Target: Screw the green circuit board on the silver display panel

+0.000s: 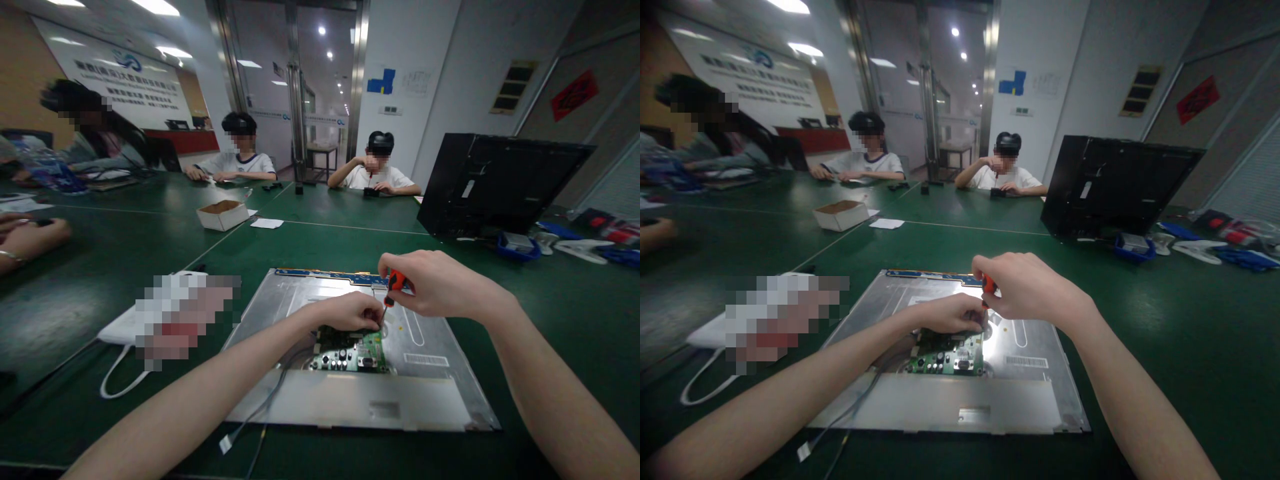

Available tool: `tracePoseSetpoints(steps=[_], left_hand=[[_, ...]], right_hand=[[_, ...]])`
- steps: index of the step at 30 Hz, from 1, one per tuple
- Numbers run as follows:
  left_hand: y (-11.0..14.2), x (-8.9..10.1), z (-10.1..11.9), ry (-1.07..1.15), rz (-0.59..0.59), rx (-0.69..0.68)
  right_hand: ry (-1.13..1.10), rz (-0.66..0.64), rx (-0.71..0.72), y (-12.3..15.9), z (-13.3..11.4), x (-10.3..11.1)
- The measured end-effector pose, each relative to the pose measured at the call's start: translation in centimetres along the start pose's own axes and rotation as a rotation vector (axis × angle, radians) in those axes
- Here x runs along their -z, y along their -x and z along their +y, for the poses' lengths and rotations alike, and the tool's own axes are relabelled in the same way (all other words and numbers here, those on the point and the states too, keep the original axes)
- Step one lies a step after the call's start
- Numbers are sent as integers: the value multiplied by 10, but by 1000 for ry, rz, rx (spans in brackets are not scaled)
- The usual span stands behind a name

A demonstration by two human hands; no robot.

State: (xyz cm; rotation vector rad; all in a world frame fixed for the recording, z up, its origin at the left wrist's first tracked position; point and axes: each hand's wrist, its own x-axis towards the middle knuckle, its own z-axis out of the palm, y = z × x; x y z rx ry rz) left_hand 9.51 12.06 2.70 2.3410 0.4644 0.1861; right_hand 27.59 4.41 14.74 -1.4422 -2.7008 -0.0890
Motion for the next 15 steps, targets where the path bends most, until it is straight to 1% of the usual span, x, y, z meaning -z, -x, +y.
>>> tracePoseSetpoints(steps=[6, 11, 15], left_hand=[[0, 0, 1, 3, -2, 1], [0, -1, -2, 6, 7, 9], [1, 0, -1, 14, -10, 0]], right_hand=[[63, 0, -36, -2, 1, -1], [28, -14, -32, 0, 0, 1], [32, -18, -36, 0, 0, 2]])
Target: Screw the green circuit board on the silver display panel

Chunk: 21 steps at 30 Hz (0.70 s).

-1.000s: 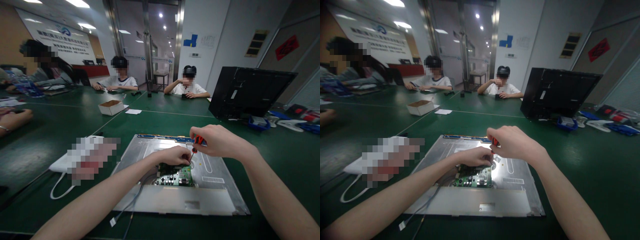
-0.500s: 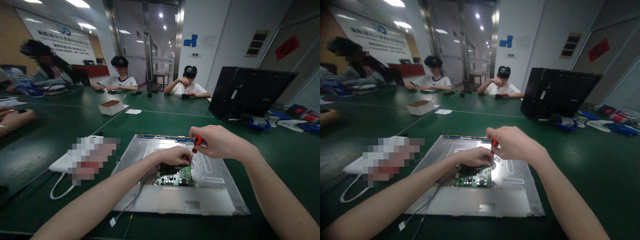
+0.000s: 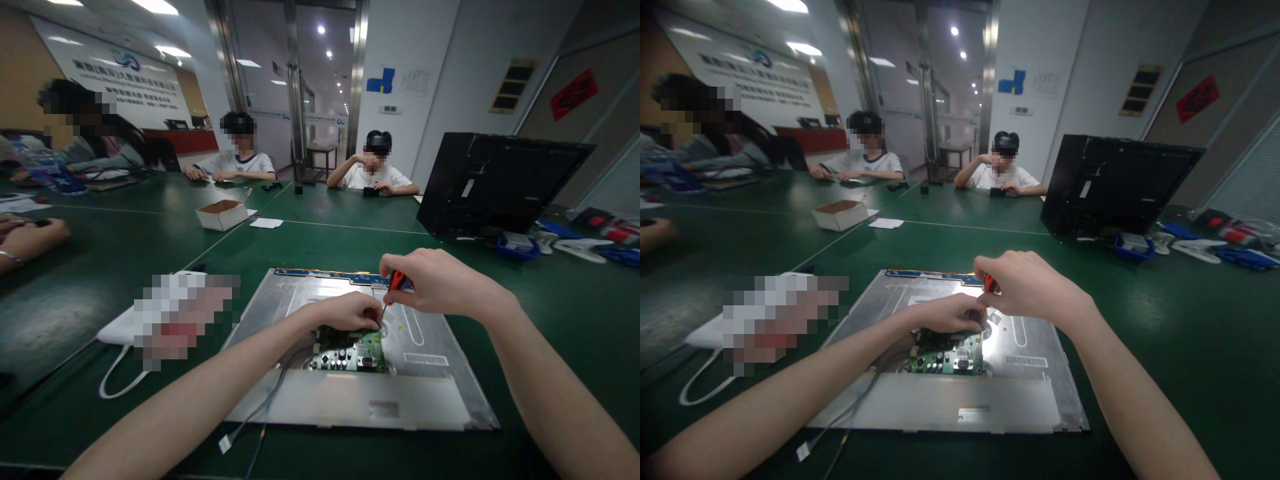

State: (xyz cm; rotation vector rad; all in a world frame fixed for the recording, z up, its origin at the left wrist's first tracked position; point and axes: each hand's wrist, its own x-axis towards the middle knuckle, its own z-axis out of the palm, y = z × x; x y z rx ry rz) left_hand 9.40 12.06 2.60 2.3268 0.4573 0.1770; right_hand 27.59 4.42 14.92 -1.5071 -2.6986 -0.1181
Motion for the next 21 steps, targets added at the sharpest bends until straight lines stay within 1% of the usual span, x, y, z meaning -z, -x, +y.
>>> tracePoseSetpoints(steps=[4, 11, 21], left_hand=[[0, 0, 0, 0, -3, -2], [-2, -1, -3, -7, 13, -1], [-1, -2, -4, 7, 14, 1]], right_hand=[[22, -7, 10, -2, 1, -1], [3, 18, 13, 0, 0, 0], [12, 1, 7, -1, 1, 0]])
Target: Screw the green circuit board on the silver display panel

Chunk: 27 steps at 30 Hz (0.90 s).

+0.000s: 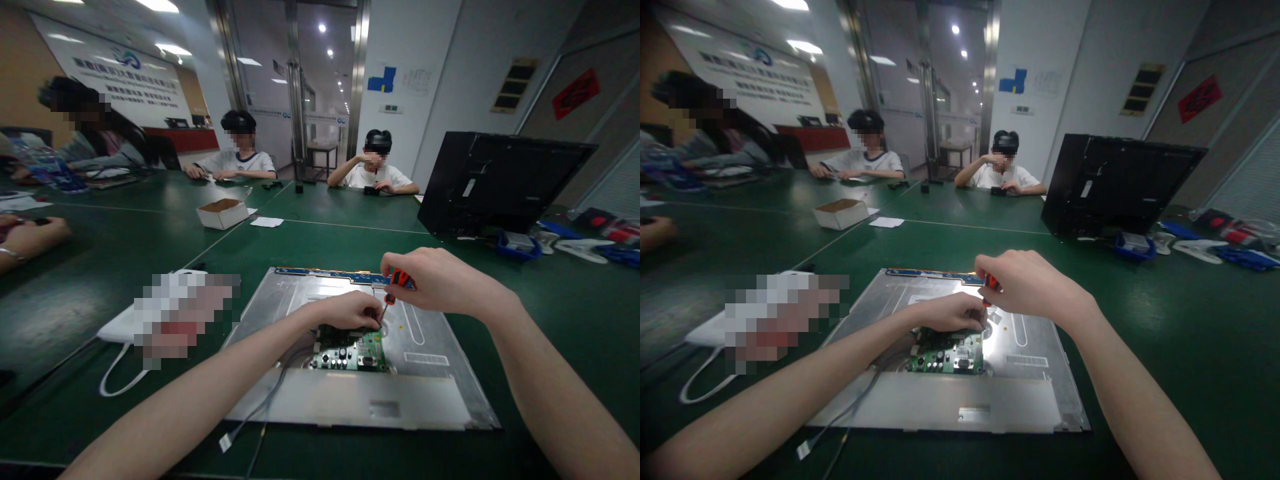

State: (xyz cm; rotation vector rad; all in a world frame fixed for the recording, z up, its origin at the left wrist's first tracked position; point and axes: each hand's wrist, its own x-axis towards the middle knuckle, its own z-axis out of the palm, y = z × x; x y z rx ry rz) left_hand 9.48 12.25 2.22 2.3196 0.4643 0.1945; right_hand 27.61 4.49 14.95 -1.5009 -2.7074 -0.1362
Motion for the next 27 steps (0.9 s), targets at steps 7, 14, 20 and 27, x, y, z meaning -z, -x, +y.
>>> tracePoseSetpoints(steps=[7, 14, 20, 27], left_hand=[[0, 0, 1, 14, -2, 5], [0, 2, 3, 15, 0, 6], [0, 2, 4, 5, 1, 8], [-1, 1, 3, -2, 2, 13]], right_hand=[[-79, 7, 29, 3, 0, 0], [-7, 1, -7, 0, -1, 0], [35, 9, -35, -2, 0, 0], [-37, 14, 16, 1, 2, -1]])
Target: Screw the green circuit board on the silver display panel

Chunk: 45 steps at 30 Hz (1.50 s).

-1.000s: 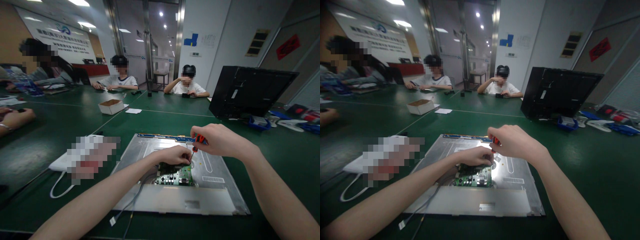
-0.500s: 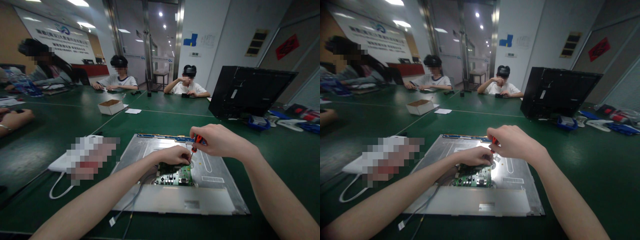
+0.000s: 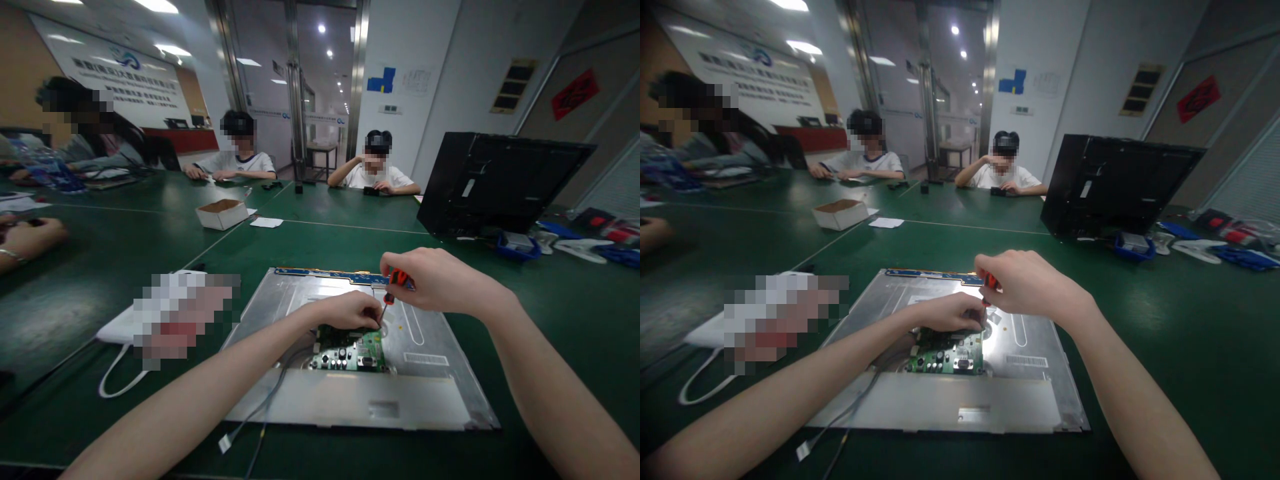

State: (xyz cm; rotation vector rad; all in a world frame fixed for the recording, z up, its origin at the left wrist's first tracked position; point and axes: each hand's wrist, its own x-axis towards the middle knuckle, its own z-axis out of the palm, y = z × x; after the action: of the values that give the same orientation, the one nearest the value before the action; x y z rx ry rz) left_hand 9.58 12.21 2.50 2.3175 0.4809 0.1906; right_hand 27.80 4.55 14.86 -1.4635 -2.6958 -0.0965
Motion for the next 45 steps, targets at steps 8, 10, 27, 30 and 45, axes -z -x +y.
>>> tracePoseSetpoints(steps=[8, 10, 27, 30, 45], left_hand=[[1, 1, 1, 7, -4, 5], [1, 1, 2, 6, -2, 8], [0, -1, 0, 13, -4, -7], [0, -1, -1, 21, -6, -10], [1, -1, -3, 18, 9, -3]], right_hand=[[3, -3, -18, 0, 0, 0], [16, 3, -16, -1, 1, -1], [-70, -1, 34, 3, 1, 0], [-31, -1, 16, 2, 0, 0], [-19, -18, 22, 2, -1, 1]])
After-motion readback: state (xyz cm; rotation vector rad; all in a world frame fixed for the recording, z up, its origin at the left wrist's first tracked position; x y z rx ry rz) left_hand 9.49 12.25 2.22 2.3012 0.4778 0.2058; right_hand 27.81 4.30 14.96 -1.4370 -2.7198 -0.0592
